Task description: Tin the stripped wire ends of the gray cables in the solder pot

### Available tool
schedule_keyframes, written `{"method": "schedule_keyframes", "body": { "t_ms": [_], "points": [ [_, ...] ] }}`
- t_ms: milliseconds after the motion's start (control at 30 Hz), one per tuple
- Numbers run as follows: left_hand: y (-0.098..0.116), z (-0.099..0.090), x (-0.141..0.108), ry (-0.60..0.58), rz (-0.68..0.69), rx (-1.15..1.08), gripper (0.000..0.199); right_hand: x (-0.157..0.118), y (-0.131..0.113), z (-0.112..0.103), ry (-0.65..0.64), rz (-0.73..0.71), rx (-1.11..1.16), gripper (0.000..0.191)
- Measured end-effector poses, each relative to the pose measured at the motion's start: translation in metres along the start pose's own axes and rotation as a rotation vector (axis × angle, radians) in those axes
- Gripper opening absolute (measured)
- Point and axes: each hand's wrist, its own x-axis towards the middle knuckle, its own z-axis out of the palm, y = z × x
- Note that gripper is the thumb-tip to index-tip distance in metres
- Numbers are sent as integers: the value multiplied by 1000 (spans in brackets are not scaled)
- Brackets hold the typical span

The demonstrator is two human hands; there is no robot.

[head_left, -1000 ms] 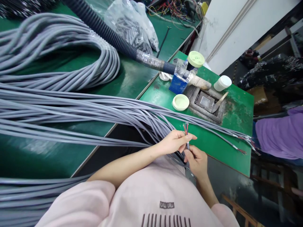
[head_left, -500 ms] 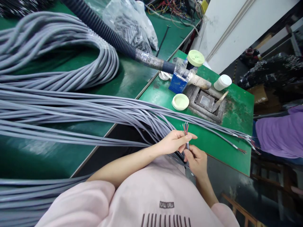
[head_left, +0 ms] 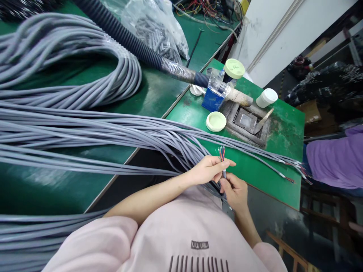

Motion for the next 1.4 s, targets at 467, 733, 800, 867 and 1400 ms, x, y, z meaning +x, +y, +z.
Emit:
{"method": "schedule_keyframes", "body": {
  "t_ms": [467,733,800,867,1400],
  "points": [
    [3,1,1,-18,-68,-78,64,0,-2,0,5,8,33,24],
    [3,1,0,-22,-84,-144,58,0,-2,1,-17,65,127,30],
    [3,2,-1,-38,-99,-187,57,1,3,4,-62,74,284,42],
    [2,2,-1,-69,-120,-235,59,1,8,9,-104,95,478,50],
    [18,-13,-15,435,274,51,25,7,1,26,-11,181,739,32]
  ]
}}
